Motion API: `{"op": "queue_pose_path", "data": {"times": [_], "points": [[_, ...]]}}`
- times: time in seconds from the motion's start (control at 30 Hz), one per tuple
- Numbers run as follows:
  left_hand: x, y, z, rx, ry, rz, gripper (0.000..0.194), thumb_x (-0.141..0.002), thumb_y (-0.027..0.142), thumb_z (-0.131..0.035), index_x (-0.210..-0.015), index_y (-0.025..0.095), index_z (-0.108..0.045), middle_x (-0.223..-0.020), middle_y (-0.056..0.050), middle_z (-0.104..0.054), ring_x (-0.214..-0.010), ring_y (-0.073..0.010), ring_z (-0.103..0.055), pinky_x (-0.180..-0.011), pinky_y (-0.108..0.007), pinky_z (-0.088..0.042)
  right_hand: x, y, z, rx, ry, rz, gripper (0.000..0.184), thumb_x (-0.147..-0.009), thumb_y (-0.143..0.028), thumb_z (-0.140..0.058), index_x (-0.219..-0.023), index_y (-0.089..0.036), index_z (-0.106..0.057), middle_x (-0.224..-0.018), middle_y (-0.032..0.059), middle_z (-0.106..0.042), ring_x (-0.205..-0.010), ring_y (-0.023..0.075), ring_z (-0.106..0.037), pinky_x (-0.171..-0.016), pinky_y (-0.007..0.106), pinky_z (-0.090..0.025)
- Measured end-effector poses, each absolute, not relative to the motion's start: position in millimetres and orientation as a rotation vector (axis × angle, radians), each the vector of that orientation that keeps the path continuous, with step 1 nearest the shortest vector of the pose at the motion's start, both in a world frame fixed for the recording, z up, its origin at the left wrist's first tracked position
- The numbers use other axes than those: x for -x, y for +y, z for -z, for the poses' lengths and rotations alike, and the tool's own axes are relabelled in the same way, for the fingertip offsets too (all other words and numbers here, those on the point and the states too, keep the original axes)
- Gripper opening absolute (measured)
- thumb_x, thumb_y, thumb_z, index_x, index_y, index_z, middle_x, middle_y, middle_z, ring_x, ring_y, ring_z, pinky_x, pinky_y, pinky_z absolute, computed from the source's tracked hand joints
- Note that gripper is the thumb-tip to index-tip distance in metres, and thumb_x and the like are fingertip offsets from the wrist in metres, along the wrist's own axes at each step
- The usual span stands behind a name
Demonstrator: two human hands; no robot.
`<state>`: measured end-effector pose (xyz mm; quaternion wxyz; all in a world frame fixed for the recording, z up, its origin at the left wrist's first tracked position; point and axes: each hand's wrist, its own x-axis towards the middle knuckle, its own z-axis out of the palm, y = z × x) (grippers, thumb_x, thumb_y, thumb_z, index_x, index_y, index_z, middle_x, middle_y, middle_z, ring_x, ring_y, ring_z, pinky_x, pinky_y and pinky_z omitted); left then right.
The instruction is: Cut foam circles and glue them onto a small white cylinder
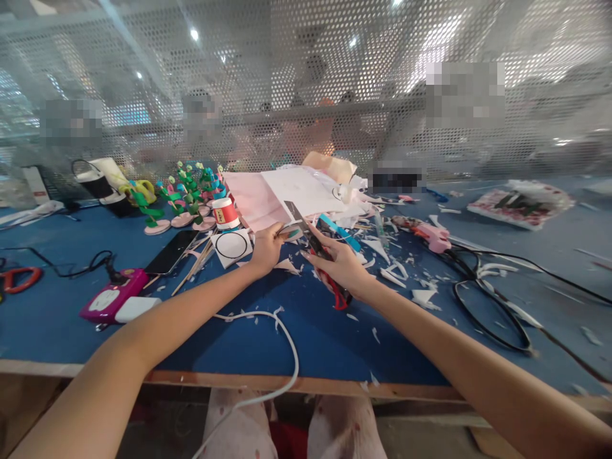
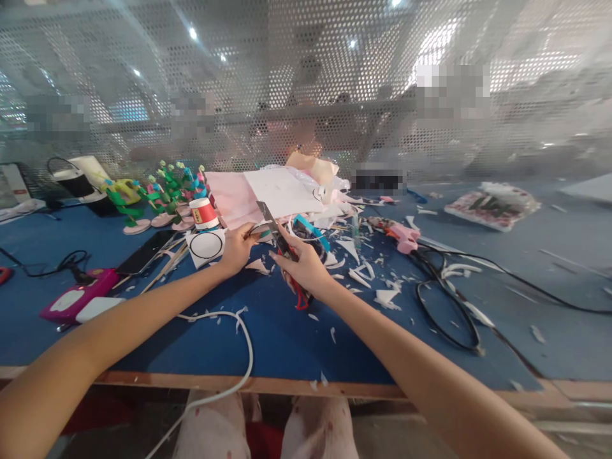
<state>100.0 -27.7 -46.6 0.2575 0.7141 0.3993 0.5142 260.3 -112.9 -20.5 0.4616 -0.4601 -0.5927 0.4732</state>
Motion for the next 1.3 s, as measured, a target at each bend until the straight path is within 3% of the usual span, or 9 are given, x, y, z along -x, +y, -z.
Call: {"op": "queue_pose_path", "data": {"times": [0.33, 0.8, 1.3], "points": [[-100, -32, 43, -2.041, 1.091, -1.388, 0.012, -0.079, 0.018, -0.054, -0.067, 0.016, -0.057, -0.056, 0.004, -0.051, -0.059, -0.0117, -0.05, -0.057, -0.021, -0.04, -260, -114, 19, 1.16, -1.462, -1.144, 0.087, -0.073, -0.031, -0.069, -0.151, -0.014, -0.032, -0.045, -0.0087, -0.052, -0.032, 0.0085, -0.043, -0.032, 0.02, -0.04], [-101, -37, 42, -2.145, 1.138, -1.339, 0.015, -0.082, 0.017, -0.052, -0.071, 0.016, -0.061, -0.058, 0.002, -0.054, -0.061, -0.0117, -0.047, -0.058, -0.021, -0.035, -259, -117, 17, 1.155, -1.48, -1.158, 0.087, -0.076, -0.031, -0.066, -0.152, -0.015, -0.028, -0.043, -0.0085, -0.05, -0.029, 0.0081, -0.042, -0.029, 0.019, -0.039], [-102, -41, 41, -2.327, 1.19, -1.197, 0.014, -0.086, 0.014, -0.053, -0.077, 0.017, -0.063, -0.068, -0.001, -0.065, -0.065, -0.015, -0.058, -0.065, -0.024, -0.041, -259, -110, 27, 1.142, -1.495, -1.113, 0.086, -0.077, -0.03, -0.065, -0.152, -0.015, -0.028, -0.046, -0.0083, -0.052, -0.032, 0.0091, -0.045, -0.031, 0.02, -0.041]]}}
